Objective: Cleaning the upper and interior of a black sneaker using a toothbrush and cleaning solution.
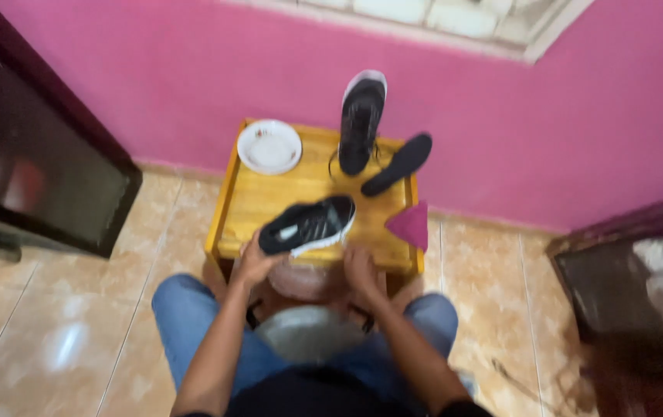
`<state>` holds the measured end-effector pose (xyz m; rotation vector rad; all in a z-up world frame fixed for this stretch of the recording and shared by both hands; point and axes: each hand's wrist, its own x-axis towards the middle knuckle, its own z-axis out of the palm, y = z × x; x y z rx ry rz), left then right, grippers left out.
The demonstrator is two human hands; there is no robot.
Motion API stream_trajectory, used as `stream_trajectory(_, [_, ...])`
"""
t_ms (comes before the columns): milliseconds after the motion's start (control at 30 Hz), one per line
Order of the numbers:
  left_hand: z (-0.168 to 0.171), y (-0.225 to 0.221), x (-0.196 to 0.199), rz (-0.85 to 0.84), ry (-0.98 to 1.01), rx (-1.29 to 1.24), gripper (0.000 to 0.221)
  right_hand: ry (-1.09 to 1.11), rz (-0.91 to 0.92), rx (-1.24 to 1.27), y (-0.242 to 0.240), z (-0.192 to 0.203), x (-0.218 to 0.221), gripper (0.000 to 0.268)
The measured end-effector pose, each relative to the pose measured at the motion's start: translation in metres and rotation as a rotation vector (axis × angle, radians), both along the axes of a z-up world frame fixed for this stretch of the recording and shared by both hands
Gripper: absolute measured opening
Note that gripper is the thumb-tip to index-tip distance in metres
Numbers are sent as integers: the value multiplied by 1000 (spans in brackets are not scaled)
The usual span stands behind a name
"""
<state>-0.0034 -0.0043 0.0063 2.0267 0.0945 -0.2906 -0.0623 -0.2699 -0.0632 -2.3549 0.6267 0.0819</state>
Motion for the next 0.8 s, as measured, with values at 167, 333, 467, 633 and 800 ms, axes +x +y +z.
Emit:
stream_trajectory(167, [-26,3,7,34,-69,-62,97,-78,78,-39,-29,30,13,43])
stream_trajectory(333, [-28,5,11,56,-69,-145,100,-15,153,-156,-35,23,23,34])
stream_trajectory(467, [-24,5,1,40,31,-80,101,-73,79,-115,-42,-20,24,36])
stream_trajectory(633, [-93,-3,31,52,-117,-37,112,-196,83,-77,-57,-78,37,31])
stream_trajectory(800, [-74,-4,20,64,-75,17,106,-178,90,71,-31,-40,10,25])
